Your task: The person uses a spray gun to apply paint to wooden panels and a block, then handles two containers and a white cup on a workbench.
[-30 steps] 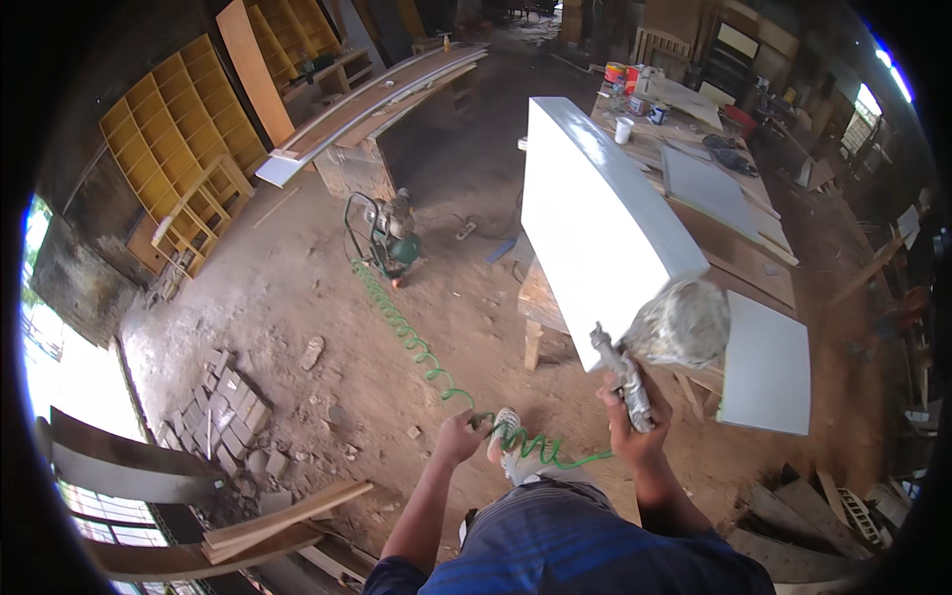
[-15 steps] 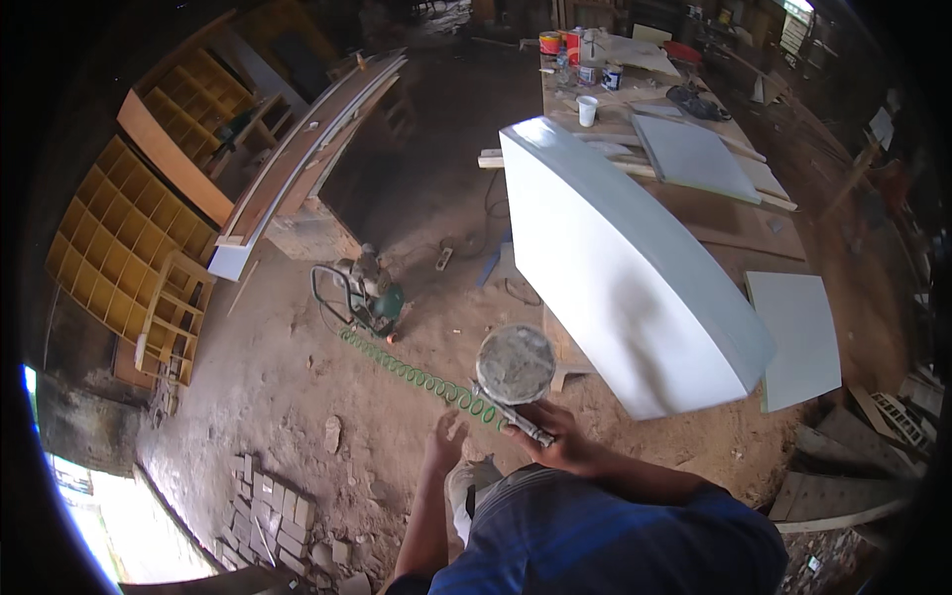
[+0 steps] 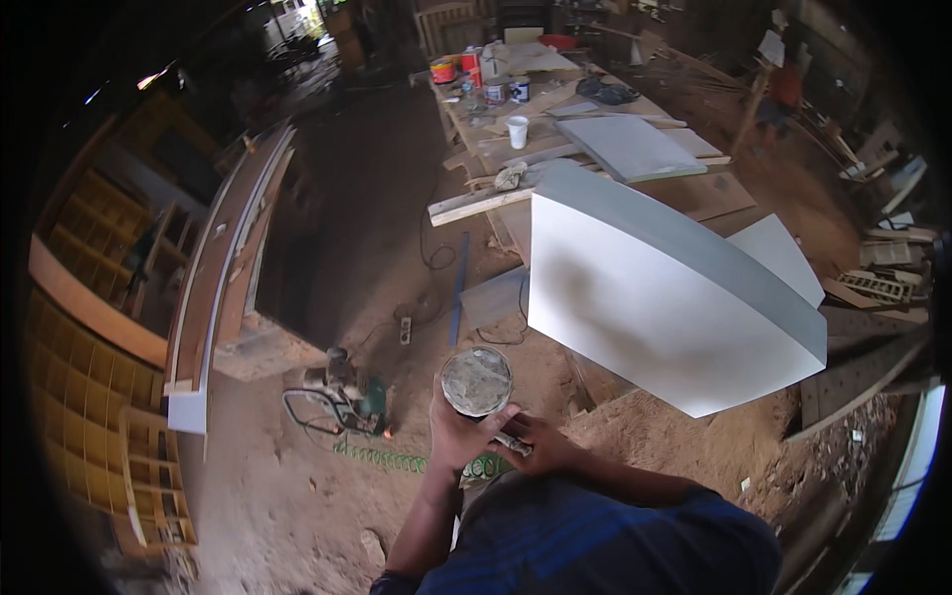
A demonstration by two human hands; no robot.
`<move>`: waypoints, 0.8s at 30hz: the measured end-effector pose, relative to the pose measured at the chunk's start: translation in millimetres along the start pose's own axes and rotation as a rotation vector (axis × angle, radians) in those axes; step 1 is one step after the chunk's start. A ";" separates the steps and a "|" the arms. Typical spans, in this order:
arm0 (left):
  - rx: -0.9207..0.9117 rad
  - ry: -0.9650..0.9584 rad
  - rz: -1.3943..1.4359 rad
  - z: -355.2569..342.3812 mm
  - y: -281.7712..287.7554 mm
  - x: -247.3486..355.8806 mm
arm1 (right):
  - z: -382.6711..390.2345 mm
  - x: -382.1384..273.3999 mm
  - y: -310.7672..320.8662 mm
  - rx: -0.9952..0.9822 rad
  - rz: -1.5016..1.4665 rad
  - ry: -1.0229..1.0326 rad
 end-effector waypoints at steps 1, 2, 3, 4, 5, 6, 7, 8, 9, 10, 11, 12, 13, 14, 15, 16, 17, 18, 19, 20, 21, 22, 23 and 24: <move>-0.045 0.045 0.024 -14.1 7.8 0.5 | -10.5 1.4 -9.4 0.044 0.066 0.018; -0.066 0.008 0.010 -27.1 12.5 3.6 | -16.9 1.6 -12.5 0.020 0.047 -0.105; -0.089 -0.023 -0.011 -36.6 21.0 3.5 | -25.1 1.9 -17.2 0.034 0.053 -0.127; -0.109 -0.055 -0.032 -45.9 29.1 2.9 | -34.0 4.6 -19.6 0.047 0.056 -0.147; -0.127 -0.087 -0.052 -55.4 36.5 2.9 | -43.5 5.5 -23.2 0.057 0.057 -0.165; -0.149 -0.173 -0.069 -65.4 42.4 9.7 | -56.3 -3.5 -25.9 0.103 -0.130 -0.389; -0.168 -0.265 -0.080 -76.6 46.5 21.2 | -64.7 1.8 -31.0 0.129 -0.093 -0.372; -0.182 -0.356 -0.090 -88.7 50.9 31.6 | -73.4 8.2 -35.3 0.150 -0.057 -0.352; -0.214 -0.376 -0.118 -100.1 56.6 36.2 | -80.8 15.7 -40.7 0.162 -0.029 -0.331; -0.240 -0.395 -0.146 -112.4 62.4 40.0 | -89.5 23.7 -43.7 0.193 -0.031 -0.299; -0.262 -0.413 -0.174 -127.1 67.1 41.6 | -99.0 32.4 -44.2 0.220 -0.036 -0.266; -0.282 -0.427 -0.191 -140.9 69.4 40.4 | -107.3 39.4 -48.3 0.245 -0.062 -0.237; -0.296 -0.439 -0.216 -154.6 69.6 37.8 | -117.6 43.5 -51.2 0.215 -0.099 -0.293; -0.310 -0.449 -0.240 -166.0 71.5 32.7 | -128.5 45.3 -49.1 0.182 -0.137 -0.348; -0.330 -0.480 -0.206 -182.4 72.5 30.3 | -139.6 56.1 -44.8 0.153 -0.154 -0.391; -0.350 -0.510 -0.171 -199.0 74.0 26.8 | -141.2 74.1 -52.0 0.186 -0.075 -0.323; -0.373 -0.541 -0.137 -215.4 76.3 22.4 | -150.0 86.2 -55.5 0.208 -0.087 -0.309; -0.423 -0.459 -0.068 -230.4 77.4 9.2 | -160.6 98.9 -53.7 0.233 -0.090 -0.292; -0.383 -0.497 -0.025 -247.9 84.1 0.2 | -171.2 111.2 -52.0 0.263 -0.092 -0.282; -0.348 -0.536 0.018 -267.5 93.6 -7.8 | -181.9 126.9 -50.9 0.250 -0.037 -0.291; -0.295 -0.500 0.101 -286.2 101.9 -21.5 | -193.5 143.1 -47.6 0.246 0.025 -0.306; -0.244 -0.463 0.188 -306.7 108.3 -38.2 | -202.4 156.0 -45.8 0.251 0.087 -0.336; -0.174 -0.346 0.310 -326.2 116.1 -64.3 | -217.5 164.9 -37.7 0.285 0.060 -0.330; -0.140 -0.197 0.166 -346.7 130.7 -101.2 | -236.7 171.2 -26.0 0.314 0.032 -0.323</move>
Point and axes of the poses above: each hand's wrist, its own z-axis away from the middle knuckle, its own y-axis out of the back of the hand, x = y × z, the point moved 1 cm from there along -z, towards the middle knuckle, and after that the axes turned 15 degrees about y, right-handed, at the moved point
